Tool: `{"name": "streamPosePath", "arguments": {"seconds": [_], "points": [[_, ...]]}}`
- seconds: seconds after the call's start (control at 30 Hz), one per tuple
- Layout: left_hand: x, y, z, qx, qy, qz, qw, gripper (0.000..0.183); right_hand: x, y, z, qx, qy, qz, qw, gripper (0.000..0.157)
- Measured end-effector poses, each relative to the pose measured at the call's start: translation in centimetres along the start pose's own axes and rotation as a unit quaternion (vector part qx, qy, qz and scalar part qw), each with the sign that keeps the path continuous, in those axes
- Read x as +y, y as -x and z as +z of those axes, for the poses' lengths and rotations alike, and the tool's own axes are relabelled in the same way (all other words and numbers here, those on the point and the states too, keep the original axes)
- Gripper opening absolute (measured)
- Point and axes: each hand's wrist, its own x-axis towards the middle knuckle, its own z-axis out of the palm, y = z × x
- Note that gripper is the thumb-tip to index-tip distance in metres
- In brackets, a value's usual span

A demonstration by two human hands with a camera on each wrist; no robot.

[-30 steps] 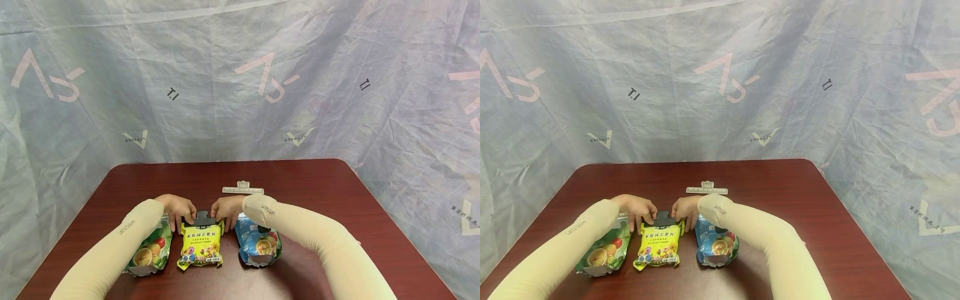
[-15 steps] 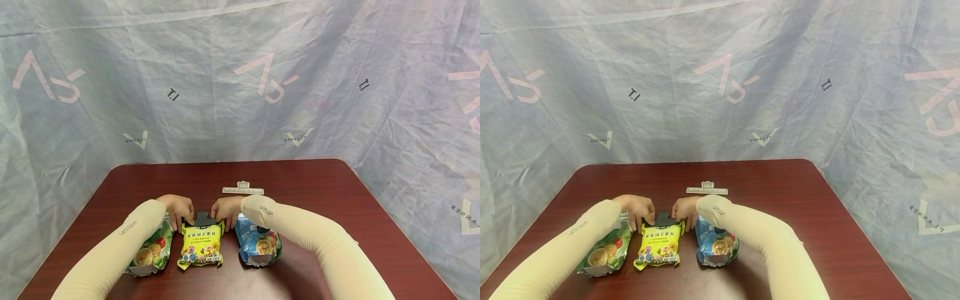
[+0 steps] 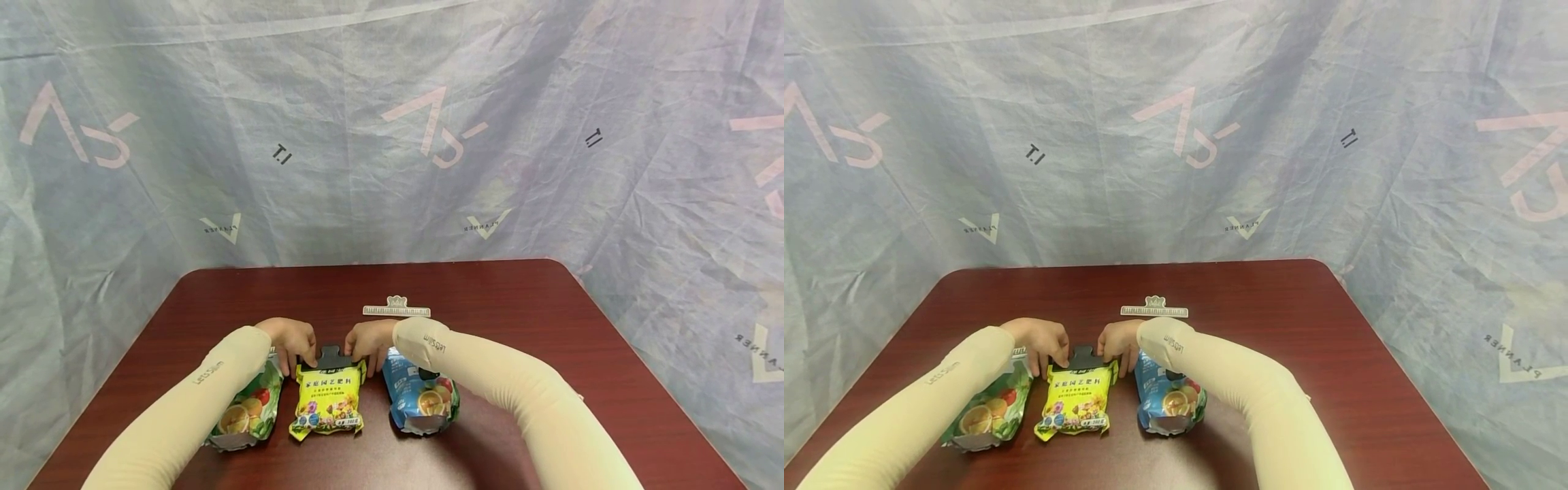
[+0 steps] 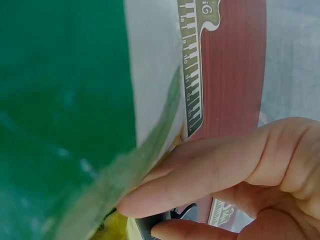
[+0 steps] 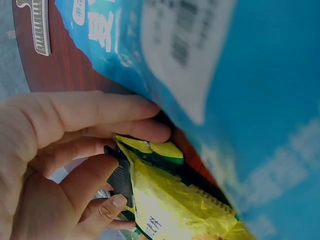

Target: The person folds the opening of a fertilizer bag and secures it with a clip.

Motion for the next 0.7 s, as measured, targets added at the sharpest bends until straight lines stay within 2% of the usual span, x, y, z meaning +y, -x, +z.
{"name": "streamPosePath", "arguments": {"seconds": [0.2, 0.33, 0.5, 0.7], "points": [[0.3, 0.2, 0.0, 0.007, -0.009, 0.008, 0.9999, 0.009, 0.3, 0.2, -0.5, -0.006, 0.007, -0.009, 1.0, 0.018], [0.5, 0.4, 0.0, 0.01, -0.012, 0.012, 0.9998, 0.013, 0.5, 0.3, -0.9, -0.014, 0.006, -0.02, 1.0, 0.017], [0.7, 0.8, -0.1, 0.024, -0.028, 0.02, 0.9991, 0.015, 0.7, 0.5, -1.4, -0.025, 0.006, -0.033, 0.999, 0.019], [1.7, 1.4, -0.2, 0.046, -0.052, 0.036, 0.9969, 0.014, 0.9, 1.1, -2.1, -0.019, 0.01, -0.046, 0.999, 0.023]]}}
